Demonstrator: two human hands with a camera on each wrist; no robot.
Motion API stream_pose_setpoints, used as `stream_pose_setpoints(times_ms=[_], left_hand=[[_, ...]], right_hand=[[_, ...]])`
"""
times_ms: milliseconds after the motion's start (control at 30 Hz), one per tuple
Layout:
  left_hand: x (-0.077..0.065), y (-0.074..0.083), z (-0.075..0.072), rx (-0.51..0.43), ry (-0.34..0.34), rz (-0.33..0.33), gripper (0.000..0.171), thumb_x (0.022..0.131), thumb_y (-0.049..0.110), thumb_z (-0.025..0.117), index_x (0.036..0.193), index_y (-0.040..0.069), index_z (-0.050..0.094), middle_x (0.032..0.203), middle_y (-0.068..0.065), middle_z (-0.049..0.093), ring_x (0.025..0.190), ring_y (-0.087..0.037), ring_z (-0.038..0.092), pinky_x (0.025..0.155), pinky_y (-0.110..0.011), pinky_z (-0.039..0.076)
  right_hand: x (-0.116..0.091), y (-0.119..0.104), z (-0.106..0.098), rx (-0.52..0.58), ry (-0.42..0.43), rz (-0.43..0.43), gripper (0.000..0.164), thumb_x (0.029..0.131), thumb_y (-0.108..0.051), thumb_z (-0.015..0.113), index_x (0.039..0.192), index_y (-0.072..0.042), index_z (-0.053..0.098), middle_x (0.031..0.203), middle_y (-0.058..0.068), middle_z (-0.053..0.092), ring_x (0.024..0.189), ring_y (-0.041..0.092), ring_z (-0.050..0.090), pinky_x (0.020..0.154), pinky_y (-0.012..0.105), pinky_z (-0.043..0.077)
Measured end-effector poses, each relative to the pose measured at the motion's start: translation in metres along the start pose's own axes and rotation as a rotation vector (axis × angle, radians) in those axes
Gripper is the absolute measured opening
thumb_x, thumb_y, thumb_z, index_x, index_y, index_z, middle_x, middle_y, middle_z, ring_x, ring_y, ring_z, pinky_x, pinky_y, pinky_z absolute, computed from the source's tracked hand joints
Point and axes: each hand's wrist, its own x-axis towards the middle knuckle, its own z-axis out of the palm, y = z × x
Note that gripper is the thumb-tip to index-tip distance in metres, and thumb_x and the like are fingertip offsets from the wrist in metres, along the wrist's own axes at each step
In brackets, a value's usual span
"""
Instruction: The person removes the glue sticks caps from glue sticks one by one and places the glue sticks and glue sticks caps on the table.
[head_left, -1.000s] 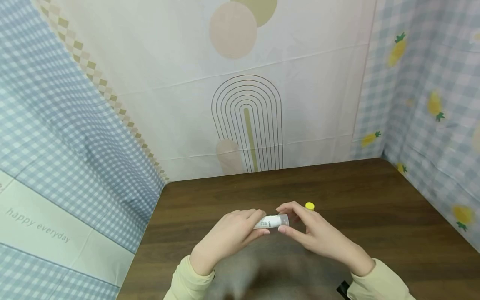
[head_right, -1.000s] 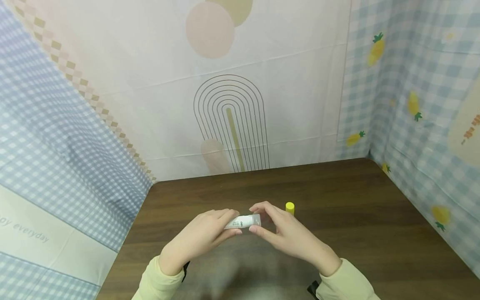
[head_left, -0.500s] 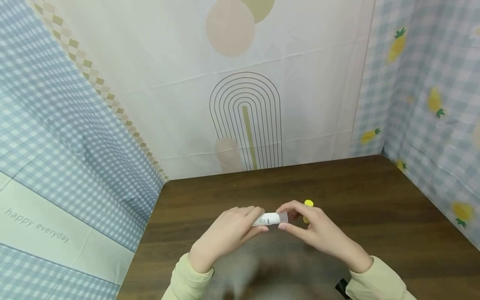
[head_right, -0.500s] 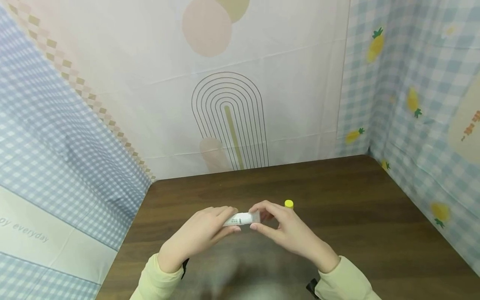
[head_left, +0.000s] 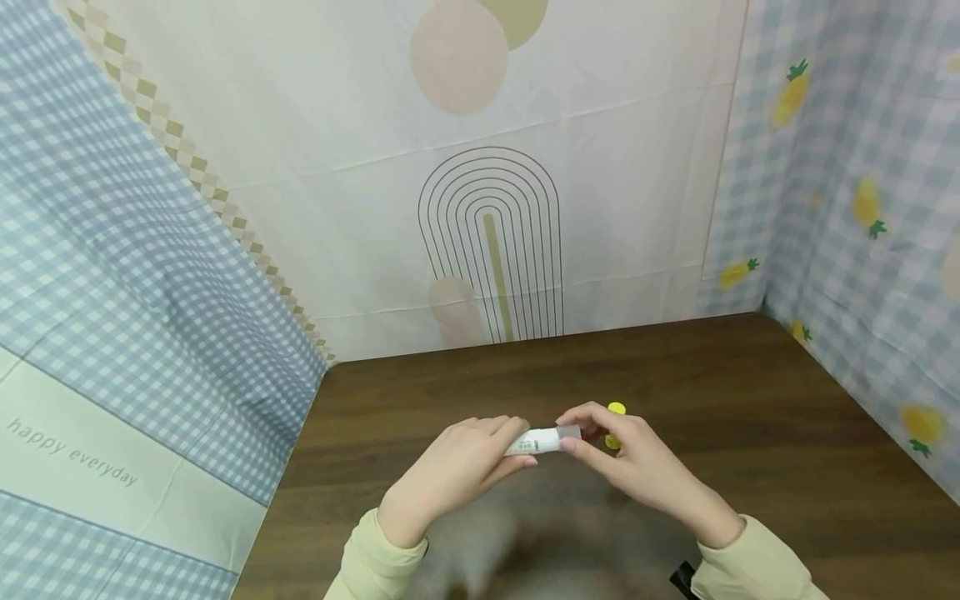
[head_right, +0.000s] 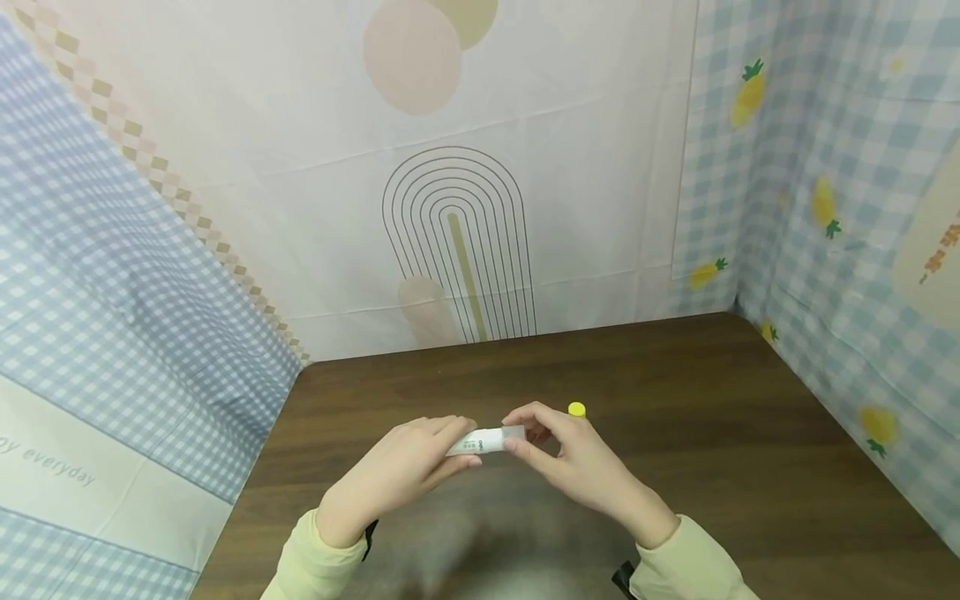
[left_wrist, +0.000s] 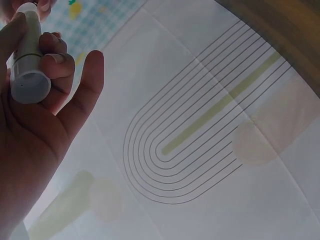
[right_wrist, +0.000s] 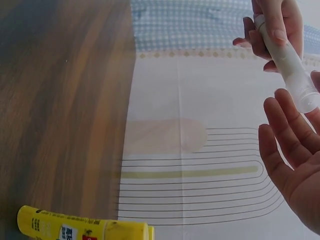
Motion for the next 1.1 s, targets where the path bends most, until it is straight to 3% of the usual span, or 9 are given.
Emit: stream_pose_setpoints(times_ms=[200, 400, 533, 700, 833, 933, 1100], left_hand=[[-0.001, -0.001, 0.001, -0.004, 0.015, -0.004, 0.028, 0.097, 0.040, 0.065, 0.107, 0.016, 0.057, 0.080, 0.012, 0.051, 0.067, -0.005, 0.047, 0.062, -0.022, 0.044], [-0.003, -0.002, 0.000, 0.002, 0.017, -0.005, 0.029, 0.098, 0.041, 0.065, 0.107, 0.015, 0.057, 0.081, 0.011, 0.052, 0.067, -0.006, 0.048, 0.062, -0.023, 0.045], [-0.004, -0.002, 0.001, 0.002, 0.023, -0.006, 0.028, 0.097, 0.041, 0.065, 0.106, 0.015, 0.057, 0.080, 0.011, 0.052, 0.067, -0.006, 0.048, 0.062, -0.023, 0.044], [-0.007, -0.001, 0.005, -0.008, 0.025, -0.006, 0.029, 0.097, 0.040, 0.066, 0.107, 0.015, 0.057, 0.080, 0.012, 0.052, 0.068, -0.005, 0.047, 0.062, -0.021, 0.044], [-0.009, -0.001, 0.008, -0.020, 0.033, -0.011, 0.030, 0.098, 0.040, 0.065, 0.110, 0.014, 0.058, 0.082, 0.012, 0.053, 0.069, -0.004, 0.048, 0.064, -0.022, 0.046], [-0.010, -0.002, 0.009, -0.024, 0.033, -0.015, 0.030, 0.098, 0.041, 0.065, 0.110, 0.014, 0.058, 0.082, 0.012, 0.054, 0.069, -0.004, 0.048, 0.064, -0.022, 0.047], [-0.009, -0.003, 0.009, -0.022, 0.026, -0.025, 0.030, 0.098, 0.041, 0.064, 0.111, 0.014, 0.058, 0.083, 0.012, 0.054, 0.069, -0.004, 0.048, 0.064, -0.023, 0.047]], right_hand=[[-0.003, 0.002, -0.009, 0.007, 0.025, 0.034, 0.021, 0.095, -0.017, 0.071, 0.114, -0.025, 0.065, 0.091, -0.013, 0.066, 0.078, 0.007, 0.062, 0.063, 0.025, 0.050], [-0.006, 0.003, -0.022, -0.040, 0.045, 0.040, 0.023, 0.095, -0.017, 0.071, 0.115, -0.028, 0.067, 0.097, -0.013, 0.069, 0.082, 0.007, 0.063, 0.072, 0.027, 0.054], [-0.013, 0.003, -0.032, -0.101, 0.068, 0.040, 0.028, 0.093, -0.018, 0.075, 0.115, -0.033, 0.069, 0.101, -0.017, 0.068, 0.086, 0.005, 0.061, 0.075, 0.023, 0.051], [-0.023, 0.007, -0.040, -0.333, 0.123, -0.095, 0.035, 0.084, -0.017, 0.083, 0.112, -0.032, 0.070, 0.100, -0.021, 0.065, 0.086, 0.000, 0.059, 0.074, 0.016, 0.047], [-0.034, 0.011, -0.045, -0.553, 0.163, -0.153, 0.031, 0.077, -0.021, 0.087, 0.103, -0.029, 0.072, 0.093, -0.024, 0.063, 0.078, 0.000, 0.059, 0.066, 0.024, 0.050], [-0.044, 0.015, -0.050, -0.605, 0.099, -0.050, 0.025, 0.080, -0.025, 0.085, 0.099, -0.029, 0.070, 0.082, -0.027, 0.057, 0.068, -0.004, 0.052, 0.057, 0.026, 0.047], [-0.060, 0.026, -0.055, -0.539, -0.128, 0.222, 0.017, 0.090, -0.036, 0.076, 0.098, -0.029, 0.063, 0.073, -0.025, 0.051, 0.057, -0.006, 0.042, 0.049, 0.022, 0.037]])
